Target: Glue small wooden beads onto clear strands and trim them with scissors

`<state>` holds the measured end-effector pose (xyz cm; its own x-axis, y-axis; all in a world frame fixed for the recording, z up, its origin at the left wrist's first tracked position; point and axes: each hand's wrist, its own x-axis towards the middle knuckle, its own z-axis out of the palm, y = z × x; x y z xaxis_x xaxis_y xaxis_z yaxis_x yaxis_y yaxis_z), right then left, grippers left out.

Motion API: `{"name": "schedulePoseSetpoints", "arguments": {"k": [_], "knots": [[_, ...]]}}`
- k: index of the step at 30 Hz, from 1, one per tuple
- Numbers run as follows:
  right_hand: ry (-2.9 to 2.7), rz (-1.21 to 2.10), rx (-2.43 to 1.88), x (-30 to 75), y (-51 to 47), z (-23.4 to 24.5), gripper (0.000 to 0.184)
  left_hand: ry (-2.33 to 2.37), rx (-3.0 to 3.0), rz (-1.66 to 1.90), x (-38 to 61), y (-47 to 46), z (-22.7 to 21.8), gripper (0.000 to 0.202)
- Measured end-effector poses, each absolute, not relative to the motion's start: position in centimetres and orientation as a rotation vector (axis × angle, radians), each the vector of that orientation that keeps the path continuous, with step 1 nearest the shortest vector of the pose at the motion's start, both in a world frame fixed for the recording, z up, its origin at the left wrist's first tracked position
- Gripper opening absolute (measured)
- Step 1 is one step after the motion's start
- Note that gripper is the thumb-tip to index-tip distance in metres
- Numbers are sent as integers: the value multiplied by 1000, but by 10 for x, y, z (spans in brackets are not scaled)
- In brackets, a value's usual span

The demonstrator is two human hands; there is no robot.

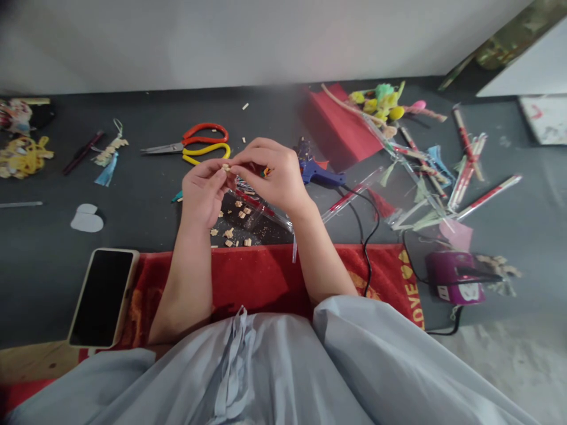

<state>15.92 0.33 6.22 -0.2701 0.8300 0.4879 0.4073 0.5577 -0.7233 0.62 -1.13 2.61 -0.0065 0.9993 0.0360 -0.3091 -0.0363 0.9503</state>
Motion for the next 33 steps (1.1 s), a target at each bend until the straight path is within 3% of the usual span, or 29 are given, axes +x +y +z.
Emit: {"name": "schedulePoseSetpoints", "arguments": {"k": [16,27,33], "knots": [[-1932,575,-958,160,4,60,18,943,994,1336,6,-12,24,26],[-989,660,-1054,184,34,41,28,1042,1023,1323,4,-11,23,21],[-938,785,-1151,203,41,32,23,1022,1001,1356,5,-10,24,20]]}}
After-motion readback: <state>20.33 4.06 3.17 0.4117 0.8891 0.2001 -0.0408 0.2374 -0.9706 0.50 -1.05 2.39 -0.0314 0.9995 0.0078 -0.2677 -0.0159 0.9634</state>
